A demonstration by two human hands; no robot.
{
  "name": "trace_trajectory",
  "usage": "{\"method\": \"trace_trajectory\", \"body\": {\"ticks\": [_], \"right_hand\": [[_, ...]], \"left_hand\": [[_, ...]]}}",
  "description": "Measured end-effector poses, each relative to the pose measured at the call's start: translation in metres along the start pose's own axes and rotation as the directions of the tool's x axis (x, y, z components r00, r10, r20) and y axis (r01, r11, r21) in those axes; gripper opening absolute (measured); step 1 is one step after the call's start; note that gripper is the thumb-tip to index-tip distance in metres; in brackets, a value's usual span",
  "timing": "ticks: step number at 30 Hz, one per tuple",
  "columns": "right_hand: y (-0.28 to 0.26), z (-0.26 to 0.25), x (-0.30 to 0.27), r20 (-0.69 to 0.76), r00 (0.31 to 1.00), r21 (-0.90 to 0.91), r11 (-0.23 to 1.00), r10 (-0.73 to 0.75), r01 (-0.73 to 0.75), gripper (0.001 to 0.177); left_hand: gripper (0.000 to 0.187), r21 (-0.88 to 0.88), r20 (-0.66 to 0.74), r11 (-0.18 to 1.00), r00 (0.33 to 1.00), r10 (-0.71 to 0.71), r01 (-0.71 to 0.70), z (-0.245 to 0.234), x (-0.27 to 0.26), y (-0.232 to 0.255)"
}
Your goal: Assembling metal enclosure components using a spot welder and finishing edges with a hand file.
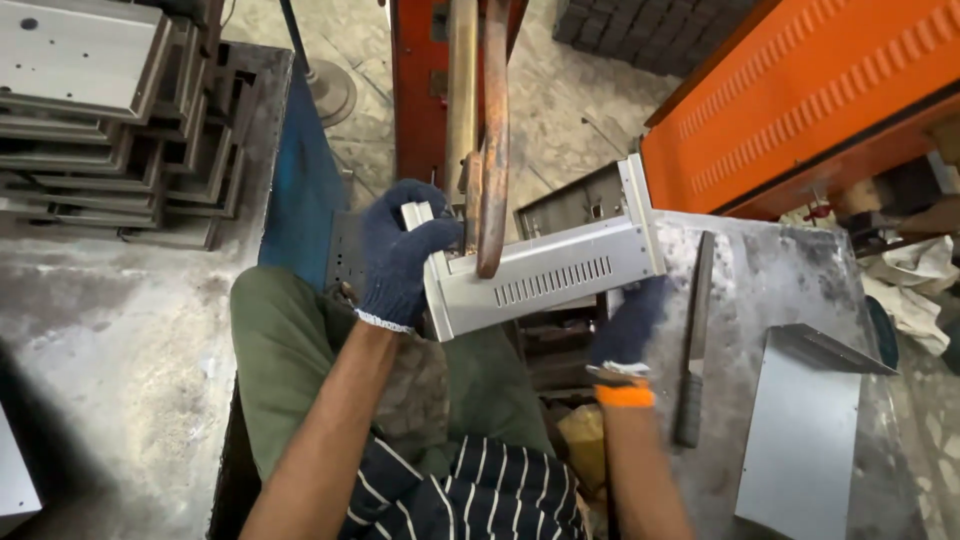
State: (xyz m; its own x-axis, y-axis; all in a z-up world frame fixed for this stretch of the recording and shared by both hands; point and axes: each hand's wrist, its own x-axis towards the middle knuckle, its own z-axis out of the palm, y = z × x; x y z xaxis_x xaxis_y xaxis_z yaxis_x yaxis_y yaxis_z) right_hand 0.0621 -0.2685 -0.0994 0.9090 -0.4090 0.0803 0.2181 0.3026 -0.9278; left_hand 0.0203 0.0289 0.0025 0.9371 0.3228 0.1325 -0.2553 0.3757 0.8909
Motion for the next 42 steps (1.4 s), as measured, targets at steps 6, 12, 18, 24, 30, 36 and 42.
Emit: {"method": "trace_trajectory", "body": {"ticks": [6, 12, 18, 24, 30, 36, 42], "right_hand": [[-0.174, 0.103, -0.052, 0.783, 0.47, -0.386, 0.275, -0.408, 0.881, 0.031], [-0.159, 0.169, -0.032, 0.711, 0.614, -0.656, 0.009, 0.345, 0.755, 0.052], [-0.142, 0.146, -0.013, 0.816, 0.555, -0.564, 0.015, 0.162, 0.825, 0.064], [-0.154, 0.144, -0.011, 0.752, 0.628, -0.632, -0.051, 0.198, 0.773, 0.068], [-0.164, 0.153, -0.012, 0.715, 0.642, -0.654, -0.059, 0.276, 0.754, 0.07], [-0.152, 0.139, -0.006, 0.813, 0.545, -0.548, -0.049, 0.205, 0.835, 0.067], [-0.16, 0.148, -0.012, 0.738, 0.63, -0.631, -0.083, 0.24, 0.771, 0.07]], "left_hand": [[0.012, -0.102, -0.044, 0.995, 0.999, -0.024, 0.02, 0.002, -0.002, 0.0], [0.022, -0.143, -0.075, 0.988, 0.995, -0.061, 0.05, 0.004, 0.003, 0.001], [0.031, -0.098, -0.068, 0.995, 0.997, -0.042, 0.035, 0.02, 0.003, 0.009], [0.025, -0.156, -0.06, 0.981, 0.991, -0.122, 0.112, 0.029, 0.01, -0.01], [0.024, -0.19, -0.018, 0.977, 0.994, -0.104, 0.098, 0.029, 0.015, -0.012], [0.025, -0.243, -0.018, 0.965, 0.995, -0.1, 0.093, 0.029, 0.021, -0.025], [0.025, -0.152, -0.015, 0.988, 1.0, -0.028, 0.025, 0.031, 0.018, -0.027]]}}
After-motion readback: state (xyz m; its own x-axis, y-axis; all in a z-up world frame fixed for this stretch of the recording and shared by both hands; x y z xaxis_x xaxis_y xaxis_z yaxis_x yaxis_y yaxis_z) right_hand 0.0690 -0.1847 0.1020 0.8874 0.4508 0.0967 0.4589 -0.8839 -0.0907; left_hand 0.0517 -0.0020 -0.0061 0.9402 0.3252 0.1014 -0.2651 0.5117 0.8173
